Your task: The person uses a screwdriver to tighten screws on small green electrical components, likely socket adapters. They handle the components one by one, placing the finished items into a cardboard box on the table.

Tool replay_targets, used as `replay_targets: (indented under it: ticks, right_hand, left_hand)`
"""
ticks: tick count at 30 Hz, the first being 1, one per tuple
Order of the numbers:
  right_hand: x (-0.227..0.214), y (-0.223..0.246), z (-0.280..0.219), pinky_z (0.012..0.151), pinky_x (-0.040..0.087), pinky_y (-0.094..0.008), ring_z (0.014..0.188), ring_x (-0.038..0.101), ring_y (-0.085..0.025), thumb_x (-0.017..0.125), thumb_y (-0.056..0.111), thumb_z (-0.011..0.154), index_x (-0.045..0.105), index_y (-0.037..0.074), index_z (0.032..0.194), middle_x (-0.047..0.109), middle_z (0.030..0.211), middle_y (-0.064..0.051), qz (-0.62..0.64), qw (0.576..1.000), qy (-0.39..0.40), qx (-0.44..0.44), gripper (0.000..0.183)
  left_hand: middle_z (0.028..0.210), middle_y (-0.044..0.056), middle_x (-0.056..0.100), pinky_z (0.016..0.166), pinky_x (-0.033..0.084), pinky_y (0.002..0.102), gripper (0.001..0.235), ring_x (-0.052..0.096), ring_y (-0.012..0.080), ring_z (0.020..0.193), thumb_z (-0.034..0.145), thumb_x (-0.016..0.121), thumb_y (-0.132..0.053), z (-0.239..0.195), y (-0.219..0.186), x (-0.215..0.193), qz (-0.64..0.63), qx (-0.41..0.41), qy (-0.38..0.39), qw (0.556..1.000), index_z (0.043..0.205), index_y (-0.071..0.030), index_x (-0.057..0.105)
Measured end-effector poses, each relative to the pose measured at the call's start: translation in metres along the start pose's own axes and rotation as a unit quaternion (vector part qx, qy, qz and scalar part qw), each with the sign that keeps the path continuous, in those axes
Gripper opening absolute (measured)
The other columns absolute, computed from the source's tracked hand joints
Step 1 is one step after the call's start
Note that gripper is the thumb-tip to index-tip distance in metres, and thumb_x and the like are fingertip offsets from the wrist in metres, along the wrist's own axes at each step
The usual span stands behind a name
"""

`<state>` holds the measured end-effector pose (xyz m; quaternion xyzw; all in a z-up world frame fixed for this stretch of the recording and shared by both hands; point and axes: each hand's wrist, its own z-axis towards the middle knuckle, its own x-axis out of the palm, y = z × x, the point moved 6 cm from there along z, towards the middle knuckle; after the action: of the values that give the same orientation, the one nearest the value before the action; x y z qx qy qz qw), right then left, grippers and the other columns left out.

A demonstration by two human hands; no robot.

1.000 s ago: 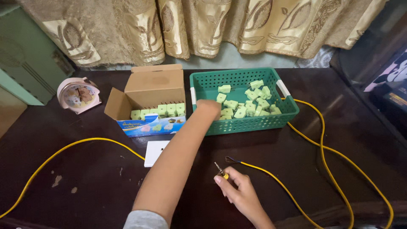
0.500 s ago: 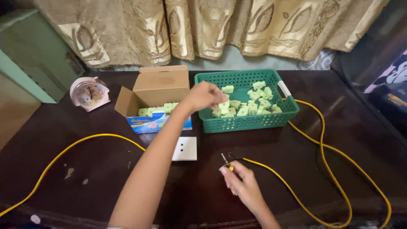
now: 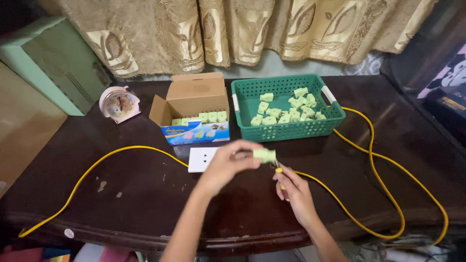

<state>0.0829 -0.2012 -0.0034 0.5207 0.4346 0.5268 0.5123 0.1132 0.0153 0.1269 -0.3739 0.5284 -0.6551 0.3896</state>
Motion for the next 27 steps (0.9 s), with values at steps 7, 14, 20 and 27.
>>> replay_targets:
  ticks: [7,14,20,27]
  right_hand:
    - [-0.019,0.021,-0.009,0.058,0.039,-0.030,0.057,0.051,-0.013,0.074,0.006,0.102,0.082,-0.001,0.141,0.061,0.126,-0.008,-0.051,0.995,-0.076,0.031,0.040]
    - [-0.018,0.063,-0.013,0.063,0.058,-0.034,0.053,0.064,-0.023,0.085,0.005,0.094,0.083,-0.001,0.127,0.073,0.124,-0.010,-0.078,0.992,-0.086,0.039,0.034]
    - [-0.002,0.093,-0.026,0.075,0.057,-0.034,0.063,0.067,-0.025,0.079,0.005,0.099,0.082,-0.005,0.115,0.072,0.100,-0.015,-0.033,0.999,-0.027,0.023,0.019]
    - [0.011,0.087,-0.019,0.055,0.061,-0.033,0.067,0.073,-0.019,0.066,0.019,0.111,0.062,0.001,0.124,0.086,0.112,-0.026,-0.008,0.994,-0.055,-0.089,0.023]
  left_hand:
    - [0.137,0.005,0.076,0.106,0.064,0.025,0.012,0.080,0.0146,0.113,0.093,0.090,-0.004,-0.036,0.103,0.005,0.068,0.005,-0.096,0.993,0.101,-0.013,0.087]
    - [0.127,0.003,0.076,0.108,0.057,0.038,0.042,0.070,0.0230,0.124,0.094,0.089,-0.009,-0.054,0.100,0.017,0.268,0.073,-0.090,0.957,0.134,-0.014,0.077]
    - [0.135,0.004,0.073,0.116,0.048,0.044,0.056,0.058,0.0283,0.134,0.093,0.093,-0.032,-0.062,0.113,0.013,0.356,0.084,-0.128,0.922,0.142,-0.016,0.073]
    - [0.122,0.002,0.077,0.104,0.051,0.041,0.040,0.062,0.0277,0.119,0.094,0.092,-0.034,-0.060,0.115,0.011,0.376,0.081,-0.142,0.912,0.127,-0.016,0.079]
